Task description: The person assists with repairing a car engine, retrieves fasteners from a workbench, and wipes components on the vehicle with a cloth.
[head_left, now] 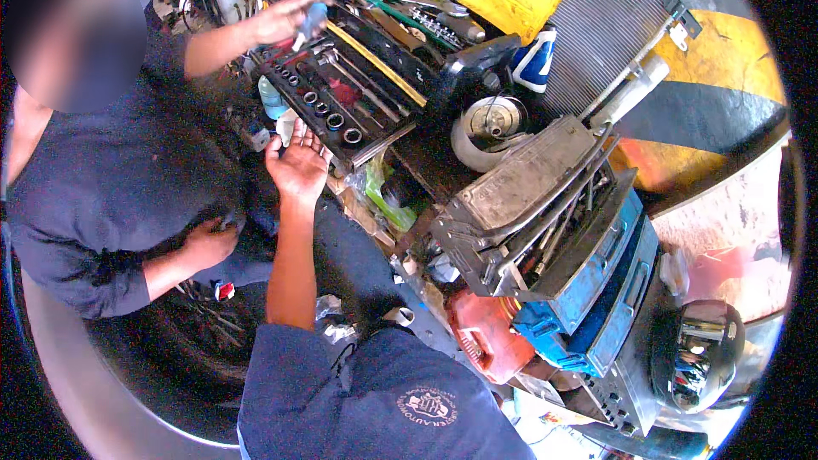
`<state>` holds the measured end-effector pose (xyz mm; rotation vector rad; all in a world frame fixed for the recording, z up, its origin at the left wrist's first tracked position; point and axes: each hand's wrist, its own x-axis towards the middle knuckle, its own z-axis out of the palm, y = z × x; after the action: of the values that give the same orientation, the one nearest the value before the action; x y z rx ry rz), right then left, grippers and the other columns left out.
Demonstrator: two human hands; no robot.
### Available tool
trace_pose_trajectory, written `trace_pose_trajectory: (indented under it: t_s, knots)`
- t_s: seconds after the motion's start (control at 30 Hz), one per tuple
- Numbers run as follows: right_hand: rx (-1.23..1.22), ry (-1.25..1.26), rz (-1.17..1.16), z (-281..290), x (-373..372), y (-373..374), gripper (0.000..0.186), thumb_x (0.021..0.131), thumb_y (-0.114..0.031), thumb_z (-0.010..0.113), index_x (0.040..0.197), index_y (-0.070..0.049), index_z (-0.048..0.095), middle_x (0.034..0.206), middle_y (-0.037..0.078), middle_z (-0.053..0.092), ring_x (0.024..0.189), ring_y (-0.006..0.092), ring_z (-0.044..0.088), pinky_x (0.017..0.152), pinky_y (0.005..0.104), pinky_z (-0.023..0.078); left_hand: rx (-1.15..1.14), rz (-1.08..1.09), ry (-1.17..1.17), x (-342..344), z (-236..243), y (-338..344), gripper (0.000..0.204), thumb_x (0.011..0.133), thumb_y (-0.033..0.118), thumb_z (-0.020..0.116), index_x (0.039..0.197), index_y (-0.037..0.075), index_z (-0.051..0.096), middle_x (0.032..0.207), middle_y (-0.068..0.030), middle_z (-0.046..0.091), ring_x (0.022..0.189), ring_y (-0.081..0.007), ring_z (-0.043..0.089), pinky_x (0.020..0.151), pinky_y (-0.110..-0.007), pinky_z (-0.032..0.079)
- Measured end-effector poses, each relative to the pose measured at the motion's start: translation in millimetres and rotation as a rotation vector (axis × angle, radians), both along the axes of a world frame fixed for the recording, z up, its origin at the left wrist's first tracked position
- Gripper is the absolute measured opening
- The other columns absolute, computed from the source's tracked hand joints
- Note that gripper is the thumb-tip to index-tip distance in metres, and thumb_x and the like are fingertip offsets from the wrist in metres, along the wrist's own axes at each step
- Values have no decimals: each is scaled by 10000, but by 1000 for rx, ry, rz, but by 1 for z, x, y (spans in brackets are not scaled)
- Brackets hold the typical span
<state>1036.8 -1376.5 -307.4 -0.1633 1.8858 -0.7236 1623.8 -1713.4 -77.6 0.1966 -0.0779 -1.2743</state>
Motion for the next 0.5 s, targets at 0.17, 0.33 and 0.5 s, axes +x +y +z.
trace_pose_trajectory:
  t_s: [0.17, 0.33, 0.5]
  knots:
    - [6, 12, 27, 0, 1, -11, 266, 844, -323, 551, 1013, -117, 569, 880, 79, 624, 724, 236, 614, 518, 376, 487, -110, -4, -32, 0, -8, -4, 512, 772, 463, 520, 1127, 98, 578, 960, -2, 576, 875, -169, 503, 797, -355, 398]
    - [12, 12, 41, 0, 3, -24, 263, 847, -306, 551, 1020, -109, 570, 881, 81, 627, 725, 235, 617, 518, 379, 489, -134, -17, -41, 0, -11, -9, 499, 769, 473, 516, 1099, 101, 563, 1000, -5, 543, 914, -174, 482, 823, -365, 387]
    - [15, 12, 48, -1, 3, -30, 260, 849, -289, 552, 1027, -101, 571, 882, 84, 631, 725, 233, 620, 519, 381, 490, -130, -44, -26, -2, -16, -19, 476, 770, 482, 525, 1081, 124, 558, 997, -5, 531, 922, -175, 478, 812, -380, 395]
